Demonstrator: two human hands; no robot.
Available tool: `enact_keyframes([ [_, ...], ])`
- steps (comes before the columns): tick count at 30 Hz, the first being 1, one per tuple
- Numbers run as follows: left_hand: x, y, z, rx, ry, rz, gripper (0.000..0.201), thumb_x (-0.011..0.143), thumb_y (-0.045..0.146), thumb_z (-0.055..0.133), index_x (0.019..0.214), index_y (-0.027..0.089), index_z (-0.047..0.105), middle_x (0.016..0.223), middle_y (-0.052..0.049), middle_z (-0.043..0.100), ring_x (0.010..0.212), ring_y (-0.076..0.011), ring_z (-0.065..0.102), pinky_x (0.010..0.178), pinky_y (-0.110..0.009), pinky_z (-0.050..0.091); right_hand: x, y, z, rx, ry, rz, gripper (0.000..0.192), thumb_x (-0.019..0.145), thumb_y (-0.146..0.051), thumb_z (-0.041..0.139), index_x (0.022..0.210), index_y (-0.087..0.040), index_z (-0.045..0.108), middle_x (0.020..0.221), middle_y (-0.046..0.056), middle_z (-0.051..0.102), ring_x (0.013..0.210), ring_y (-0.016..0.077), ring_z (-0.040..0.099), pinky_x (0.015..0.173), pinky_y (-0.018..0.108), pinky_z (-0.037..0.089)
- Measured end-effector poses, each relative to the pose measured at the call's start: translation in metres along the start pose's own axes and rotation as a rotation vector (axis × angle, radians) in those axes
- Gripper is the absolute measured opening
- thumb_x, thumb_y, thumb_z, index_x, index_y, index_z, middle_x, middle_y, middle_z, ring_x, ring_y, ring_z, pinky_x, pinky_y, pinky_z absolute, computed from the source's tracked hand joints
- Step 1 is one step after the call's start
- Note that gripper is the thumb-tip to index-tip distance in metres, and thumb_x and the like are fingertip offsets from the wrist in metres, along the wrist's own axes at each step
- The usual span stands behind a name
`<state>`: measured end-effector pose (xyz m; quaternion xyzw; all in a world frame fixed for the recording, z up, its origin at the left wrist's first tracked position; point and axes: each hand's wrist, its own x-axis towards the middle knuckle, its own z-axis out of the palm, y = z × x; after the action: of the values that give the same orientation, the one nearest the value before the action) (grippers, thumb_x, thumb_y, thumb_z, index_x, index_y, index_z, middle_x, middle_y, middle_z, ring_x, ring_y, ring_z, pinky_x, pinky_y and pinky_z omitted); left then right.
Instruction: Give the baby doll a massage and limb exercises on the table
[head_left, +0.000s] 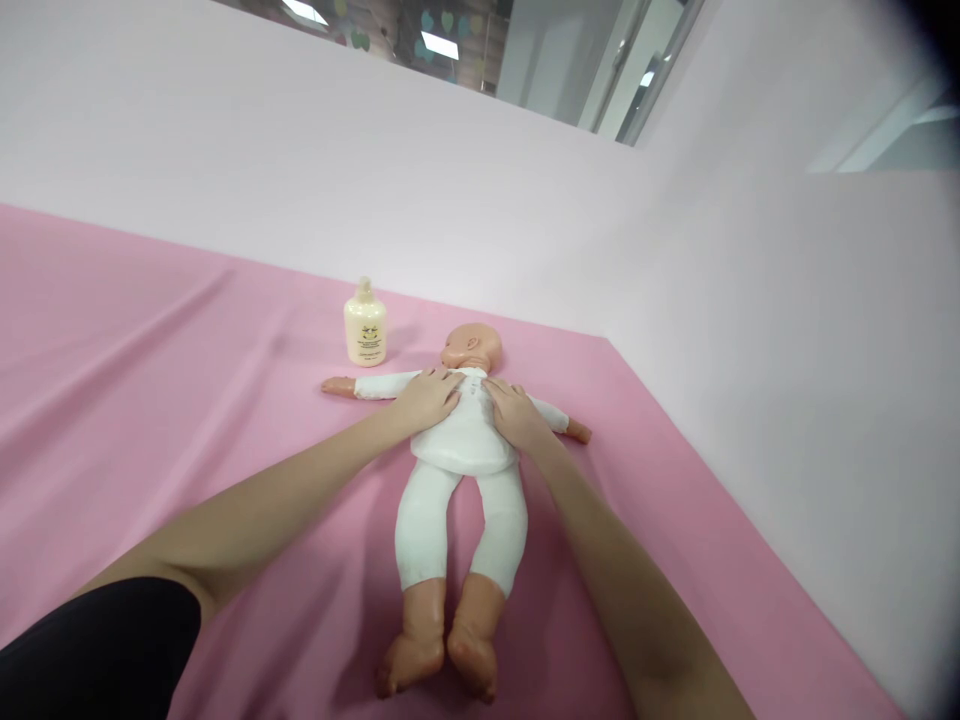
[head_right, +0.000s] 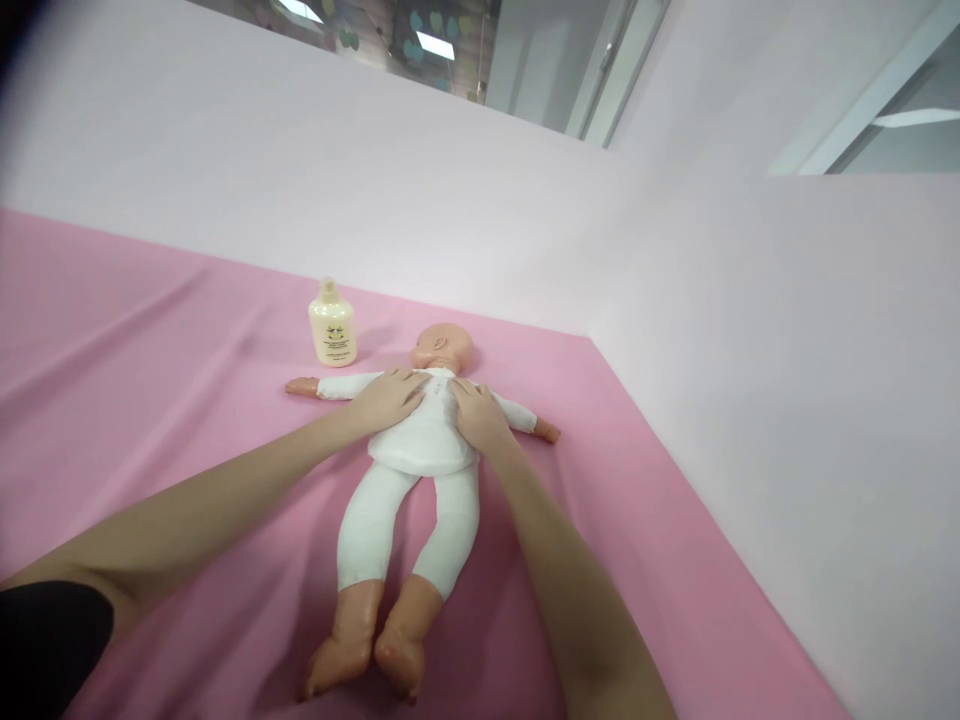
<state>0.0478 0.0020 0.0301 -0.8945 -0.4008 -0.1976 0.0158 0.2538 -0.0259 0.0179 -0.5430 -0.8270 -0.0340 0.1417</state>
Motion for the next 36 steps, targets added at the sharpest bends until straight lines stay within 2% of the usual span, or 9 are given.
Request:
enact_keyframes([
  [36, 0.0002, -0.0016, 0.0035, -0.023, -0.003, 0.006, 0.037, 0.093, 0.029, 0.034, 0.121, 0.014, 0.053, 0.111, -0.013, 0.058, 0.100, -0.0255, 0.052, 0.090, -0.041, 0.039, -0.0004, -0.0043, -0.0019, 0.005, 0.003, 0.012, 0.053, 0.082, -0.004, 0.032, 0.132, -0.011, 0.044, 0.137, 0.009, 0.048, 0.120, 0.0197, 0.045, 0.101, 0.034, 0.033],
])
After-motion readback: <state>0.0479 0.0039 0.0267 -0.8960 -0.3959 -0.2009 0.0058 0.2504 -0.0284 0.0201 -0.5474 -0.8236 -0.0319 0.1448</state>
